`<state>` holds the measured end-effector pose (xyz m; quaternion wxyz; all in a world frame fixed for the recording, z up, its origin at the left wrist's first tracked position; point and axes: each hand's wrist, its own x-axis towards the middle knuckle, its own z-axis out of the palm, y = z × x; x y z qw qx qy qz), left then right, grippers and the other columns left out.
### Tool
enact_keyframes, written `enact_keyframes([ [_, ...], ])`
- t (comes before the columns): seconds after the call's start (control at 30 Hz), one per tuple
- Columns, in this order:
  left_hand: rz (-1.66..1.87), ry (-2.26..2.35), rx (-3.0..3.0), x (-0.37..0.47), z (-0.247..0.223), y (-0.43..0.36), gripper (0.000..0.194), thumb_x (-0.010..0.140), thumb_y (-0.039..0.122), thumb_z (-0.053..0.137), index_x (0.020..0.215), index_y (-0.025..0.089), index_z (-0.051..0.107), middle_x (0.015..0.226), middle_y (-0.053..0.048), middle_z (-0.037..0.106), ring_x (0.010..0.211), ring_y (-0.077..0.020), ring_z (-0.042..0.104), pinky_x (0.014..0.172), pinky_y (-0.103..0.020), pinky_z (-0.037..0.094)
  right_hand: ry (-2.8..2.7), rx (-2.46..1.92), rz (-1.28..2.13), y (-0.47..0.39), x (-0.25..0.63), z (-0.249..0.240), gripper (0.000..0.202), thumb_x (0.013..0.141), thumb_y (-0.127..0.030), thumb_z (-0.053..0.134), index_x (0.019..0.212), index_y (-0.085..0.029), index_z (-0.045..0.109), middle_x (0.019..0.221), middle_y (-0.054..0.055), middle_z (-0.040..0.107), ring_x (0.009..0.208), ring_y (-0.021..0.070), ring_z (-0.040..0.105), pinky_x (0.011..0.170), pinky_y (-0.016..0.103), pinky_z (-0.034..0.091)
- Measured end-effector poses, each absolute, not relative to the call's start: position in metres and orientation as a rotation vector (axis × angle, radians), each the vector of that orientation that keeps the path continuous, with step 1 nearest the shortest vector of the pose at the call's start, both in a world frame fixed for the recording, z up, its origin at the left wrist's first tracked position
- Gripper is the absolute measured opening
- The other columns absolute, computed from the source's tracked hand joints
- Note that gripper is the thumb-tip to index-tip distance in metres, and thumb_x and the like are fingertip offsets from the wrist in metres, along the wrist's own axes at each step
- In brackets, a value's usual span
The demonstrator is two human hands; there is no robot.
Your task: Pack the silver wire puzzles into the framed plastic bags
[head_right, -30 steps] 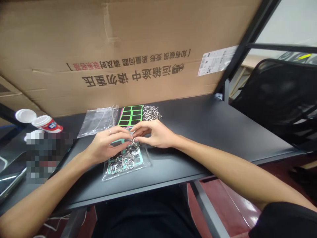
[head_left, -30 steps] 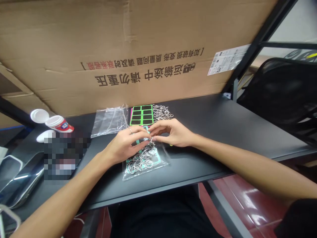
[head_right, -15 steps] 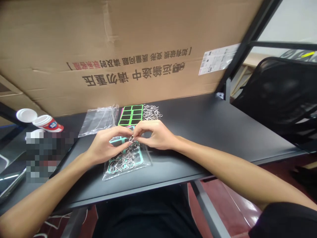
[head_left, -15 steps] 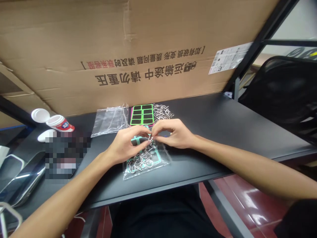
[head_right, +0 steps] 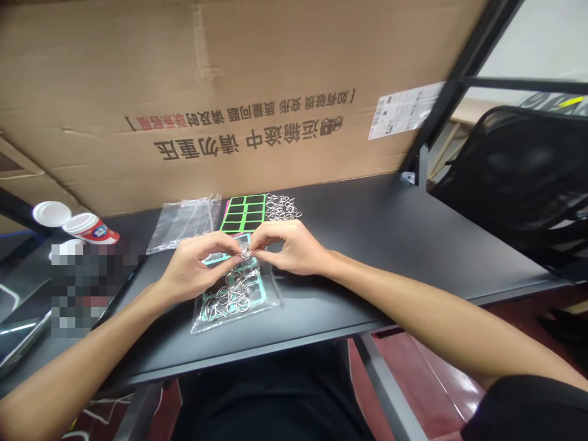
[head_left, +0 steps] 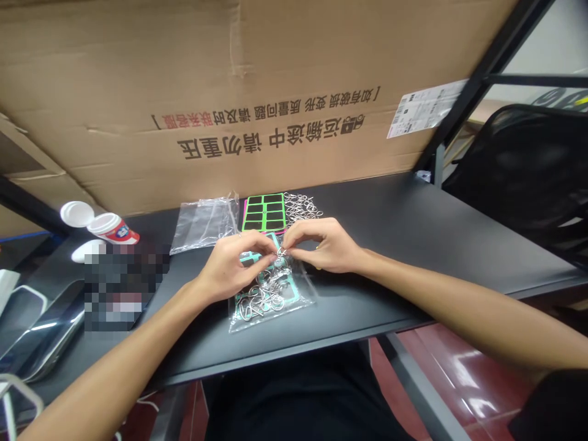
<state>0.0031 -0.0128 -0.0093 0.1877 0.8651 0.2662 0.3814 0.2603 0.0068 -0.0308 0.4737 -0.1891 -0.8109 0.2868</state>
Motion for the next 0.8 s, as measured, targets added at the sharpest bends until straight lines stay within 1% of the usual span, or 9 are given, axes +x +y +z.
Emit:
enact_keyframes([
  [0.1, 1.068, 0.801, 2.375, 0.0022, -0.01, -0.0125, 0.005, 0.1, 0.024, 0.078, 0.104, 0.02, 0.077, 0.099, -0.004, 0.081, 0.089, -0.0151, 0.077, 0.086, -0.028, 0.066, -1.927, -0.53, 0.792, 0.0055, 0.2596, -0.0305, 0.006, 0.093, -0.025, 0.083, 0.095, -0.019, 0.081, 0.094, 0.006, 0.082, 0.087, 0.0201, 0.078, 0.082, 0.035, 0.068],
  [0.23, 1.053, 0.866, 2.242, 0.0016, -0.0115, -0.0124, 0.011, 0.098, 0.029, 0.081, 0.102, 0.02, 0.078, 0.098, -0.005, 0.082, 0.087, -0.0173, 0.079, 0.086, -0.031, 0.068, -1.861, -0.588, 0.861, 0.0045, 0.2579, -0.0304, 0.011, 0.091, -0.028, 0.086, 0.091, -0.018, 0.081, 0.088, 0.004, 0.081, 0.078, 0.0178, 0.077, 0.08, 0.034, 0.068],
  [0.37, 1.048, 0.886, 2.088, 0.0029, -0.011, -0.0136, 0.014, 0.096, 0.031, 0.084, 0.103, 0.02, 0.08, 0.097, -0.005, 0.083, 0.086, -0.0169, 0.08, 0.087, -0.031, 0.069, -1.829, -0.63, 0.924, 0.0048, 0.257, -0.0314, 0.017, 0.089, -0.032, 0.089, 0.089, -0.018, 0.08, 0.086, 0.004, 0.081, 0.076, 0.0175, 0.077, 0.078, 0.034, 0.068],
  [0.5, 1.003, 0.906, 1.987, 0.005, -0.0064, -0.0162, 0.017, 0.096, 0.033, 0.085, 0.102, 0.019, 0.081, 0.094, -0.005, 0.084, 0.081, -0.0171, 0.081, 0.082, -0.03, 0.069, -1.799, -0.653, 0.933, 0.0037, 0.2561, -0.0316, 0.02, 0.089, -0.035, 0.09, 0.089, -0.018, 0.079, 0.087, 0.004, 0.081, 0.076, 0.0172, 0.077, 0.077, 0.033, 0.068],
  [0.63, 0.971, 0.933, 1.902, 0.0068, -0.0036, -0.0181, 0.019, 0.095, 0.036, 0.086, 0.1, 0.017, 0.083, 0.088, -0.006, 0.085, 0.078, -0.0196, 0.083, 0.077, -0.029, 0.07, -1.789, -0.654, 0.949, 0.0011, 0.2552, -0.0308, 0.021, 0.089, -0.036, 0.091, 0.089, -0.018, 0.079, 0.085, 0.004, 0.081, 0.075, 0.0174, 0.076, 0.075, 0.033, 0.068],
  [0.8, 0.988, 0.978, 1.868, 0.0085, -0.0074, -0.0187, 0.023, 0.094, 0.039, 0.087, 0.098, 0.017, 0.084, 0.086, -0.008, 0.085, 0.078, -0.0225, 0.085, 0.076, -0.03, 0.071, -1.777, -0.678, 0.935, -0.0002, 0.2537, -0.0315, 0.021, 0.089, -0.035, 0.091, 0.087, -0.018, 0.079, 0.085, 0.005, 0.081, 0.074, 0.0175, 0.076, 0.073, 0.032, 0.067],
])
